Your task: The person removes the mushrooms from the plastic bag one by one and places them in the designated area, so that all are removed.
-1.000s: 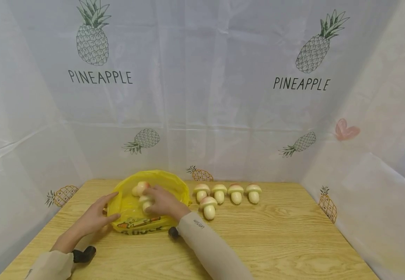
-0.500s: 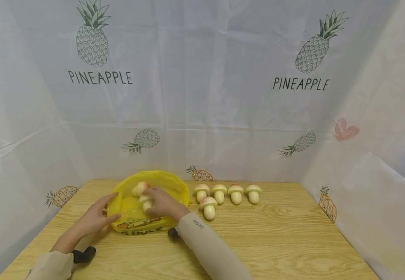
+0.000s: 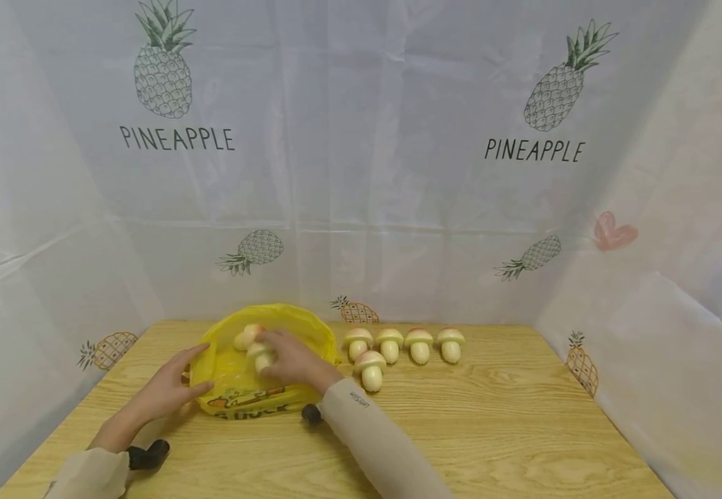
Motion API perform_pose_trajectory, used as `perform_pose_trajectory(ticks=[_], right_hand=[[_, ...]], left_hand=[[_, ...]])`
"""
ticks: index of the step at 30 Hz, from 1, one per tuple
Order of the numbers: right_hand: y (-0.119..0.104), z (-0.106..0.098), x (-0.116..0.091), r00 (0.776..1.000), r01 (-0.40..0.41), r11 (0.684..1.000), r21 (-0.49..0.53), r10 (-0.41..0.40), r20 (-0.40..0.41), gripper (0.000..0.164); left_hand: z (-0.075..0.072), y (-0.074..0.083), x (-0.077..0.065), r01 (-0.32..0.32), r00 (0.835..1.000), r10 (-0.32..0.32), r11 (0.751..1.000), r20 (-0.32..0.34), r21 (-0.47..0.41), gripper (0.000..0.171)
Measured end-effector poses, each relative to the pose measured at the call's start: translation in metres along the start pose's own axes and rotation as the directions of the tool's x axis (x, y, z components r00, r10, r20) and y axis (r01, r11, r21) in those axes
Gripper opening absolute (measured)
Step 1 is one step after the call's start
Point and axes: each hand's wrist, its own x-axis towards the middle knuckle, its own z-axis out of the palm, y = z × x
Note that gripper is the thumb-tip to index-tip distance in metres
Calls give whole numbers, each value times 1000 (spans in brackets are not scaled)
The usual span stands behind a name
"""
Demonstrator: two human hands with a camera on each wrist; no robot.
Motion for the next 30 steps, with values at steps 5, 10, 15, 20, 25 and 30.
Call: perform_pose_trajectory(ticks=[5,10,15,20,25,30], right_hand=[[1,-7,-7,999,21,1000,-23,-22,-26,62],[0,-18,-17,997,61,998,-31,-62,-48,62],[2,-27,-31,992,96,994,-49,-99,-75,61],[7,-32,-45,988,115,992,-44,-119,-95,59],[13,-39,-59,983,136,990,-37,-140,-118,59],[18,-48,-73,977,146,988,-50,-152,-152,59]], left_hand=[[-1,-1,-1,-7,1000,7,1000,-1,5,77],[-3,-1,-3,-19,1000,19,1000,-15,22,77],[-3,0,-3,-20,1000,20,1000,-12,13,76],[-2,1,-3,-6,1000,6,1000,-2,1,76],[-1,1,-2,-13,1000,13,1000,-6,5,76],[-1,0,-1,-18,1000,18,1000,-4,7,77]])
